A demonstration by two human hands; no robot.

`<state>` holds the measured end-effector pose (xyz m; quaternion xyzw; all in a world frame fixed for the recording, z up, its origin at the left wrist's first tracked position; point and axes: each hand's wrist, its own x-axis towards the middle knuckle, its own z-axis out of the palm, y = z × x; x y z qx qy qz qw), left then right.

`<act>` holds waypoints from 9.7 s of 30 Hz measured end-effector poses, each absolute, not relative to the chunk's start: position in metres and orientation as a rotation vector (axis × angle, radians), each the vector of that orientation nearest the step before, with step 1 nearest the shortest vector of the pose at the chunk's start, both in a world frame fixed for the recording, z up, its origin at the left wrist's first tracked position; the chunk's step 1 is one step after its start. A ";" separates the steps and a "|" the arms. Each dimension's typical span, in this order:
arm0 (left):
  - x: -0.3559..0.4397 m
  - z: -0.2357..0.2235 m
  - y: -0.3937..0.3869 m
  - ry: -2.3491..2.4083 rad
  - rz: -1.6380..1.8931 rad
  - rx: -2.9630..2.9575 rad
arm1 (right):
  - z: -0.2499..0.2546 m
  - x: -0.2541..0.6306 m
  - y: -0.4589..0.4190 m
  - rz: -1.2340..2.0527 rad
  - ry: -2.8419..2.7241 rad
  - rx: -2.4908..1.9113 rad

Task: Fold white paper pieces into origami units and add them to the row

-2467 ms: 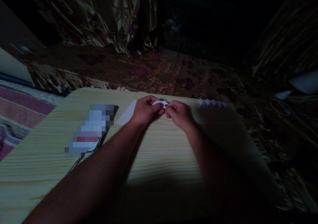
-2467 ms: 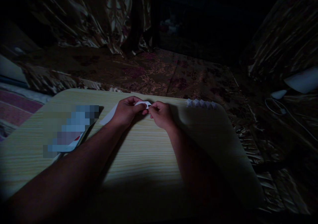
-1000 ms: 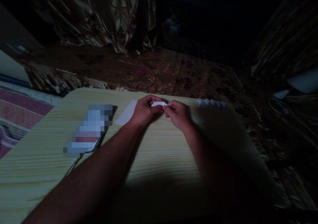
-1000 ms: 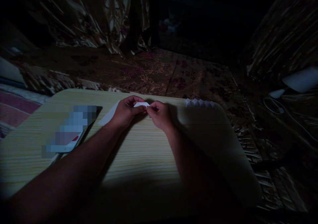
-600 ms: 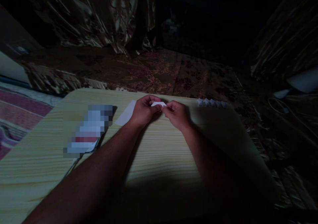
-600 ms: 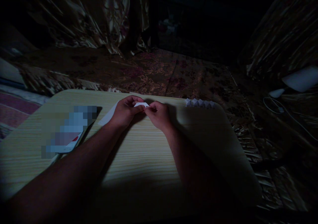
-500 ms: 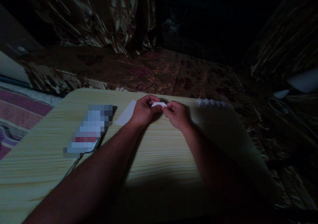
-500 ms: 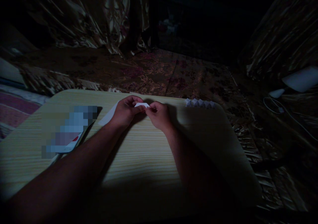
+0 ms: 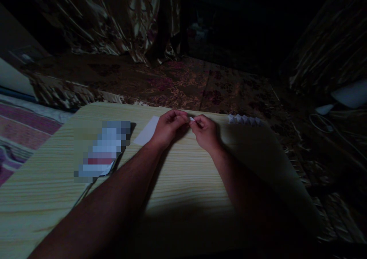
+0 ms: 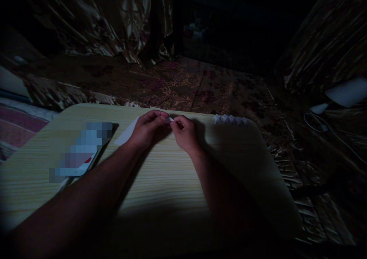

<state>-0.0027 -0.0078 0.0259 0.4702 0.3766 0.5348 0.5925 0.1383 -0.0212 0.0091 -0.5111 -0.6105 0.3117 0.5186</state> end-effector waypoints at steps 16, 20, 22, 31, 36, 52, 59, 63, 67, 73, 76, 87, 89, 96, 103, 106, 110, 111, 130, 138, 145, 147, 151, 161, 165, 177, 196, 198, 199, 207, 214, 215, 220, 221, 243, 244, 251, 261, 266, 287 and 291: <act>-0.010 0.023 -0.002 0.761 1.151 1.079 | 0.011 0.142 -0.021 0.419 -1.620 -1.092; -0.009 0.020 0.000 0.773 1.189 1.068 | 0.004 0.139 -0.017 0.533 -1.499 -1.092; -0.009 0.019 0.000 0.796 1.216 1.054 | 0.001 0.139 -0.015 0.626 -1.420 -1.088; -0.006 0.018 0.000 0.879 1.331 1.089 | 0.009 0.141 -0.018 0.932 -1.312 -1.113; -0.006 0.018 -0.002 0.874 1.311 1.104 | 0.007 0.140 -0.016 0.947 -1.305 -1.137; -0.006 0.021 0.003 0.820 1.227 0.934 | 0.009 0.138 -0.017 0.890 -1.229 -1.069; -0.006 0.021 0.003 0.768 1.165 0.960 | 0.007 0.138 -0.019 0.889 -1.273 -1.039; -0.006 0.023 0.003 0.788 1.190 0.958 | 0.008 0.136 -0.022 0.867 -1.325 -0.995; -0.007 0.022 0.002 0.807 1.150 1.007 | 0.009 0.135 -0.023 0.851 -1.390 -1.007; -0.009 0.016 0.003 0.834 1.180 1.039 | 0.009 0.133 -0.025 0.816 -1.451 -1.017; -0.010 0.015 0.003 0.833 1.214 1.027 | 0.010 0.133 -0.025 0.809 -1.459 -0.990; -0.010 0.017 0.001 0.848 1.214 1.040 | 0.003 0.139 -0.020 0.843 -1.444 -0.983; -0.009 0.017 0.001 0.848 1.215 1.040 | 0.004 0.139 -0.020 0.835 -1.462 -0.997; -0.010 0.018 0.001 0.809 1.206 1.040 | 0.007 0.141 -0.022 0.933 -1.440 -0.974; -0.010 0.019 0.000 0.778 1.198 1.087 | 0.007 0.144 -0.019 1.054 -1.393 -0.959; -0.009 0.021 -0.001 0.778 1.188 1.112 | 0.006 0.148 -0.016 1.124 -1.400 -0.931; -0.009 0.022 -0.002 0.773 1.157 1.118 | 0.007 0.152 -0.015 1.203 -1.408 -0.901; -0.010 0.022 -0.002 0.765 1.154 1.115 | 0.007 0.152 -0.015 1.216 -1.406 -0.894; -0.011 0.022 -0.001 0.738 1.071 1.158 | 0.008 0.153 -0.015 1.292 -1.383 -0.873; -0.011 0.023 -0.002 0.743 1.040 1.152 | 0.006 0.154 -0.013 1.303 -1.372 -0.863; -0.013 0.019 -0.001 0.740 0.973 1.206 | 0.008 0.156 -0.015 1.288 -1.411 -0.872; -0.012 0.018 -0.001 0.753 0.973 1.225 | 0.009 0.157 -0.015 1.308 -1.398 -0.855; -0.009 0.016 -0.002 0.794 1.073 1.210 | 0.012 0.158 -0.015 1.368 -1.343 -0.843; -0.008 0.013 0.000 0.981 1.128 1.304 | 0.007 0.148 -0.013 1.142 -1.300 -1.031; -0.008 0.014 -0.002 1.020 1.068 1.400 | 0.008 0.150 -0.013 1.062 -1.333 -1.051; -0.007 0.019 -0.005 1.008 0.997 1.461 | 0.009 0.153 -0.013 1.161 -1.309 -1.027; -0.007 0.018 -0.006 0.968 1.001 1.455 | 0.007 0.155 -0.012 1.253 -1.303 -0.941; -0.007 0.018 -0.006 0.975 1.001 1.443 | 0.007 0.155 -0.013 1.249 -1.315 -0.956; -0.007 0.017 -0.006 0.978 1.005 1.437 | 0.008 0.154 -0.013 1.245 -1.323 -0.967; -0.006 0.015 -0.004 0.996 1.009 1.415 | 0.008 0.152 -0.013 1.154 -1.377 -1.002; -0.006 0.016 -0.004 0.994 1.033 1.370 | 0.009 0.150 -0.015 1.123 -1.386 -1.022; -0.006 0.016 -0.004 0.987 1.036 1.365 | 0.009 0.150 -0.016 1.125 -1.383 -1.018; -0.006 0.016 -0.004 0.960 1.057 1.340 | 0.009 0.150 -0.016 1.135 -1.375 -1.005; -0.006 0.016 -0.004 0.957 1.060 1.330 | 0.009 0.150 -0.016 1.135 -1.377 -1.009; -0.006 0.020 -0.006 0.840 1.098 1.242 | 0.010 0.151 -0.016 1.206 -1.377 -1.001; -0.006 0.020 -0.005 0.834 1.091 1.252 | 0.010 0.151 -0.016 1.219 -1.382 -0.997; -0.008 0.017 -0.003 0.824 1.104 1.271 | 0.010 0.152 -0.016 1.259 -1.393 -0.970; -0.009 0.016 -0.003 0.789 1.047 1.301 | 0.010 0.152 -0.016 1.236 -1.395 -0.966; -0.009 0.019 -0.003 0.782 1.057 1.273 | 0.011 0.152 -0.016 1.267 -1.392 -0.961; -0.010 0.019 -0.003 0.774 1.119 1.271 | 0.006 0.150 -0.015 1.023 -1.472 -0.990; -0.011 0.017 -0.002 0.758 1.116 1.284 | 0.005 0.150 -0.015 1.017 -1.472 -0.987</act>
